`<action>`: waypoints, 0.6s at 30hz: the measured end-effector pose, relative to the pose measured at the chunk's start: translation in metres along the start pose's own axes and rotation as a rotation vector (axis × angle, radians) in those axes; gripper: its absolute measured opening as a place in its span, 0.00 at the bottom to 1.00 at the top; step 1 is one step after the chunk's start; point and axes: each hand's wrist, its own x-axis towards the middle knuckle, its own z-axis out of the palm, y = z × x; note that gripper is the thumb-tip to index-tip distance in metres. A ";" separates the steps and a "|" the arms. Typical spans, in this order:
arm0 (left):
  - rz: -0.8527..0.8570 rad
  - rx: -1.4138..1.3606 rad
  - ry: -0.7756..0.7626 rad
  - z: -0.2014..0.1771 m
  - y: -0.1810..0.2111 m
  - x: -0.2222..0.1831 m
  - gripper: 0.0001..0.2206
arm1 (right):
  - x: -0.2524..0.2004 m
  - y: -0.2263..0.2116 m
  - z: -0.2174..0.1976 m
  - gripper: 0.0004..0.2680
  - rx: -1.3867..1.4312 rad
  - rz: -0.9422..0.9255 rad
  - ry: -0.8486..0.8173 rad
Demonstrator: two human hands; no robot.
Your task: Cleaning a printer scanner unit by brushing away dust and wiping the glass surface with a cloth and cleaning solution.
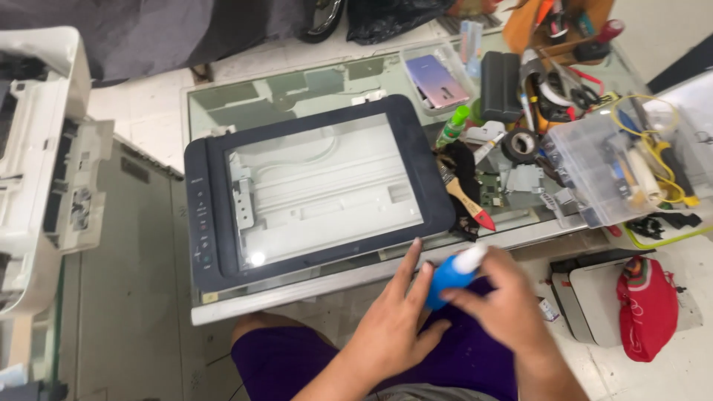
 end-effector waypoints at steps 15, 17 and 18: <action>-0.281 -1.130 0.393 -0.012 -0.044 -0.071 0.33 | 0.037 0.061 0.000 0.19 -0.290 0.225 0.105; -0.296 -1.094 0.371 -0.013 -0.041 -0.071 0.33 | 0.051 0.064 0.001 0.23 -0.298 0.350 -0.055; -0.343 -1.081 0.373 -0.013 -0.038 -0.068 0.33 | 0.056 0.073 0.004 0.17 -0.312 0.251 -0.063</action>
